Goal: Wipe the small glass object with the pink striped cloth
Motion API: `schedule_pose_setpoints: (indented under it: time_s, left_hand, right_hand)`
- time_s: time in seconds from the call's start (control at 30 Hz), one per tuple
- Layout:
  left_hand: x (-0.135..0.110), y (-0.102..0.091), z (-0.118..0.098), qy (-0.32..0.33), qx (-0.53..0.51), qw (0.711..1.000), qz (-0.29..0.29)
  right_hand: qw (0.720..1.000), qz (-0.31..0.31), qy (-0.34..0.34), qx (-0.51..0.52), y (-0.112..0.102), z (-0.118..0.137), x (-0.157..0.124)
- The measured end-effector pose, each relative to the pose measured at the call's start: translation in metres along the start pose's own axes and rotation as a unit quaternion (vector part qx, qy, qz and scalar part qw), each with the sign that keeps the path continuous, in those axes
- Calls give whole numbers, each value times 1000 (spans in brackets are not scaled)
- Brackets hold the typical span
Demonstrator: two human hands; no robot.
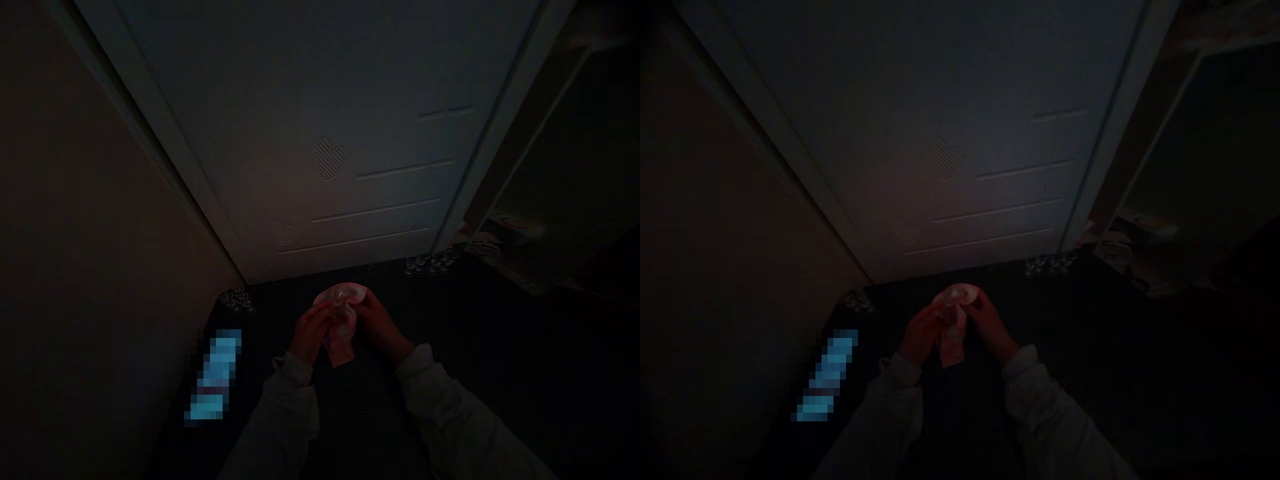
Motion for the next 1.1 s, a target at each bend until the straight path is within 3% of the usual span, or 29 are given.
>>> schedule_pose_setpoints:
  time_s: [0.13,0.27,0.47,0.63,0.87,1.1]
  left_hand:
    - [1,1,0,-16,-34,999,16]
    - [3,-2,0,-19,-48,999,12]
    - [5,-6,2,-29,-59,998,4]
    - [5,-5,3,-34,-48,998,10]
    - [6,-8,3,-29,-32,999,5]
    - [3,-7,0,-23,-15,1000,-14]
  right_hand:
    - [998,31,42,34,6,-2,-2]
    - [997,8,48,59,2,-5,0]
    - [997,0,15,-69,-3,0,0]
    - [994,14,9,-104,2,3,-1]
    - [973,11,-54,-225,-1,6,2]
    - [979,19,-66,-193,-3,7,4]
Point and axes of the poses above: each hand's wrist, its own x-axis towards the middle knuckle, its own y-axis out of the palm, z = x × y, the point moved 7 cm from there along x, towards the middle knuckle, and after that the axes turned 5 degrees about -z, right-handed, at the moved point
